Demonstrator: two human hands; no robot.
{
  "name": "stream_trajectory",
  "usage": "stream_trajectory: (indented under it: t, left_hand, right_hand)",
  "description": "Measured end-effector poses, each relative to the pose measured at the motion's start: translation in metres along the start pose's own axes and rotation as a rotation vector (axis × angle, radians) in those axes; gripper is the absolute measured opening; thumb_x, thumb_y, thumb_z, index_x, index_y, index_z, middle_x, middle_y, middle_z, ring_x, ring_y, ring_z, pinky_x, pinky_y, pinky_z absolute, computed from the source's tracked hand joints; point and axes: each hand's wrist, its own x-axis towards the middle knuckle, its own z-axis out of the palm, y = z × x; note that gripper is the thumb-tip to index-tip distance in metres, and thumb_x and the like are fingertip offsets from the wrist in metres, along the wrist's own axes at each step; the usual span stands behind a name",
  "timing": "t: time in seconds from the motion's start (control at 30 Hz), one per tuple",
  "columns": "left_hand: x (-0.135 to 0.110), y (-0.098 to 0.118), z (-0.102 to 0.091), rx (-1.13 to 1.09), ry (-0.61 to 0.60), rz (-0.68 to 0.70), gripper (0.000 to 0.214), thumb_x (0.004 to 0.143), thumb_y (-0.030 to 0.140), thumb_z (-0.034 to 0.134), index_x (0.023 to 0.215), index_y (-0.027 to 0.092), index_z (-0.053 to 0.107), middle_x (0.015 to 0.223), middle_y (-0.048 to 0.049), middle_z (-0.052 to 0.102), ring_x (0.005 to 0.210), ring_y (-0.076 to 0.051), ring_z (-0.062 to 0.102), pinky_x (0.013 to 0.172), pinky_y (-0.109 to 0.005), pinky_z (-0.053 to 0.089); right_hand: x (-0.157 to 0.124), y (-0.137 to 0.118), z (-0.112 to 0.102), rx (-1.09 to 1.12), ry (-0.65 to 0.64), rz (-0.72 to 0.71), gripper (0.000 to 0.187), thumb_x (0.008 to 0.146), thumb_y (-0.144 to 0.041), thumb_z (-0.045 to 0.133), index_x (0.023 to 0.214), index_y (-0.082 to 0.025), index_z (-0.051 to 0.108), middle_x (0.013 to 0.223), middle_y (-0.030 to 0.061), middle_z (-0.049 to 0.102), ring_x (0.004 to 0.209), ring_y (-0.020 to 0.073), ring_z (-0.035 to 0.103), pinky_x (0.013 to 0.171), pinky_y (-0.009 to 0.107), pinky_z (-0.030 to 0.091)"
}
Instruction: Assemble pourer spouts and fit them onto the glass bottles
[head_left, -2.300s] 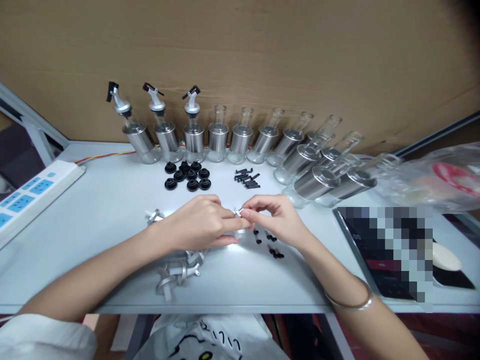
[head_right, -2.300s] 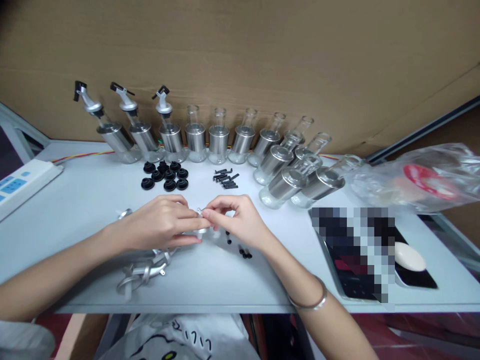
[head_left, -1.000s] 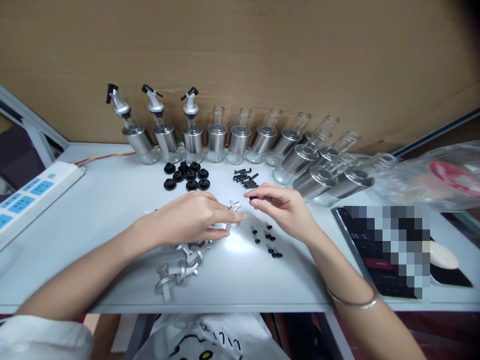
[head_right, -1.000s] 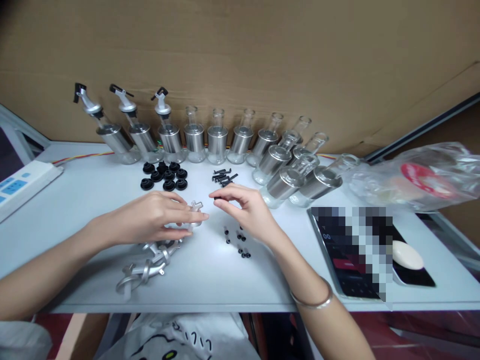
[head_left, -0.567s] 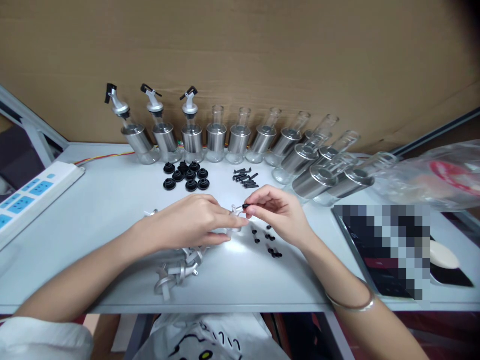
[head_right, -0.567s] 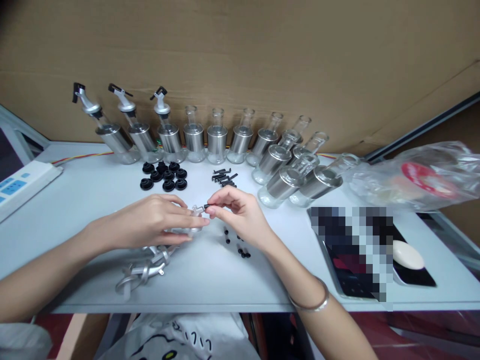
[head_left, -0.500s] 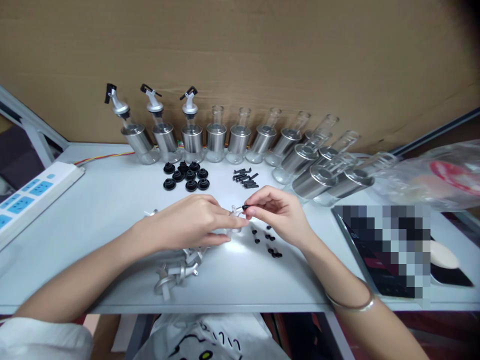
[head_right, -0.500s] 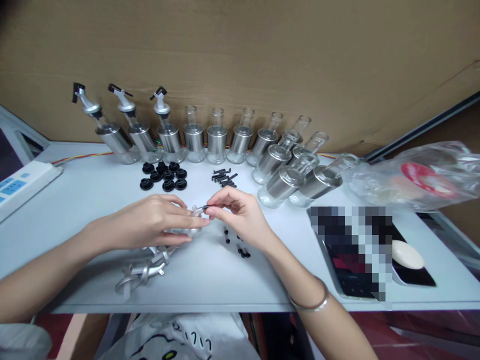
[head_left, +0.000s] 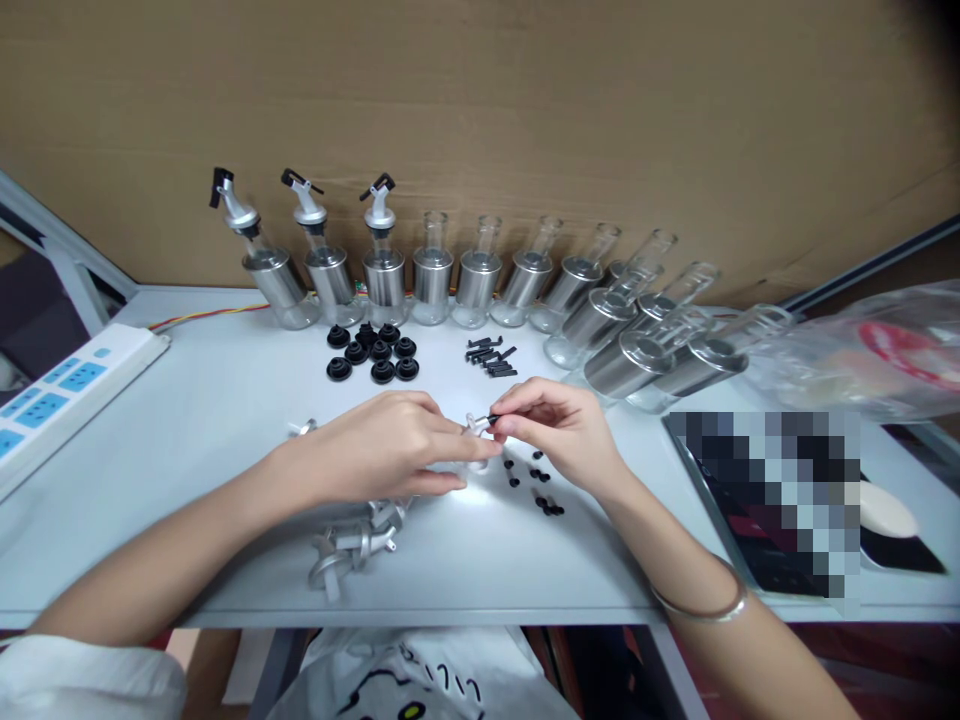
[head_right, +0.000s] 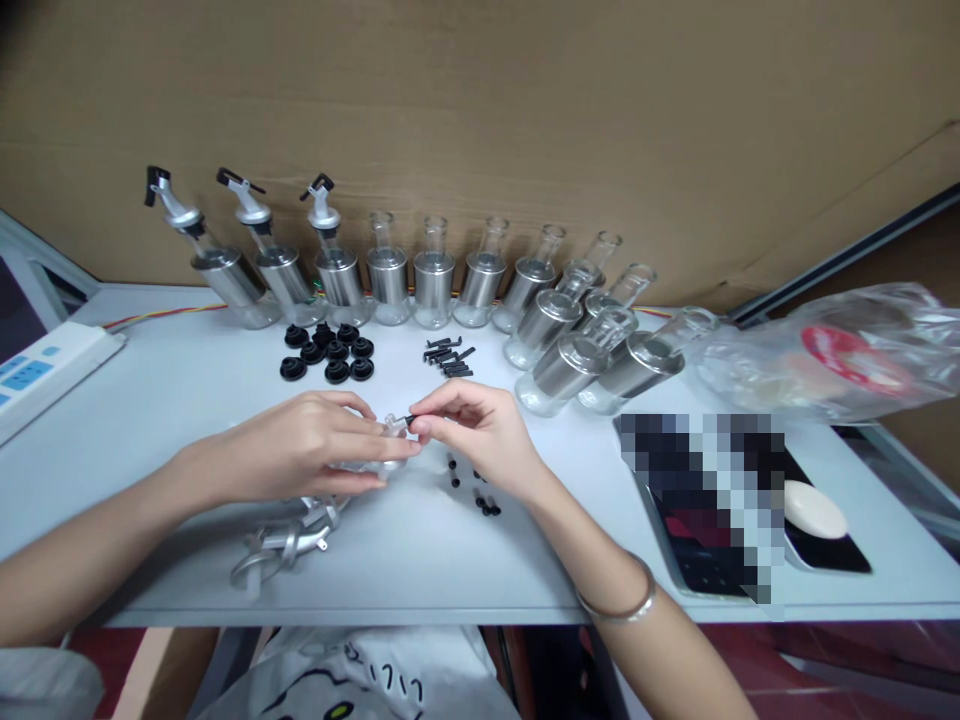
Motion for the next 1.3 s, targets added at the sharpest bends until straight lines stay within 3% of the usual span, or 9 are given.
stream_trajectory:
  t: [0.2,0.37,0.53,0.73,1.13,1.3]
  left_hand:
    - [0.001,0.001,0.0,0.012,-0.019,-0.007,0.032,0.094,0.022,0.053,0.125,0.02,0.057,0.095,-0.0059,0.076,0.078,-0.015,0.069,0.079,-0.03,0.051]
    - [0.002,0.002,0.0,0.015,0.001,0.004,0.033,0.093,0.02,0.053,0.126,0.018,0.057,0.103,-0.0073,0.075,0.081,-0.016,0.07,0.077,-0.031,0.052]
    - [0.002,0.004,0.001,0.013,-0.002,0.01,0.031,0.094,0.021,0.054,0.125,0.018,0.058,0.108,-0.0083,0.074,0.087,-0.017,0.071,0.078,-0.031,0.052]
    - [0.001,0.005,0.002,-0.016,-0.029,-0.011,0.035,0.094,0.023,0.055,0.129,0.021,0.055,0.112,-0.0064,0.073,0.091,-0.017,0.07,0.081,-0.032,0.051]
    - [0.002,0.006,0.002,-0.066,0.01,-0.006,0.041,0.096,0.024,0.053,0.137,0.026,0.049,0.113,-0.0053,0.073,0.094,-0.017,0.07,0.08,-0.03,0.051]
    - [0.003,0.009,0.001,-0.08,-0.014,-0.017,0.042,0.094,0.025,0.056,0.136,0.025,0.051,0.103,-0.0047,0.075,0.081,-0.015,0.069,0.075,-0.028,0.05]
  right_hand:
    - [0.0,0.0,-0.001,0.055,0.002,0.04,0.019,0.065,-0.035,0.084,0.072,-0.02,0.074,0.064,0.0011,0.071,0.053,0.0126,0.065,0.054,0.027,0.056]
    - [0.001,-0.002,-0.004,0.188,-0.088,0.099,0.017,0.072,-0.036,0.079,0.077,-0.02,0.075,0.068,0.0015,0.072,0.059,0.0126,0.066,0.061,0.028,0.056]
    - [0.002,-0.003,-0.002,0.312,-0.141,0.282,0.02,0.068,-0.037,0.082,0.072,-0.02,0.072,0.068,-0.0007,0.067,0.06,0.0106,0.061,0.063,0.026,0.053]
    - [0.002,-0.001,-0.003,0.369,-0.248,0.442,0.027,0.072,-0.04,0.077,0.088,-0.019,0.072,0.074,0.0005,0.066,0.063,0.0103,0.057,0.064,0.026,0.048]
    - [0.003,-0.006,-0.009,0.368,-0.371,0.452,0.028,0.075,-0.042,0.074,0.092,-0.019,0.076,0.072,0.0006,0.063,0.061,0.0099,0.049,0.063,0.025,0.043]
    - [0.002,-0.005,-0.011,0.358,-0.396,0.503,0.03,0.072,-0.043,0.077,0.091,-0.018,0.074,0.082,0.0022,0.066,0.057,0.008,0.044,0.058,0.023,0.039]
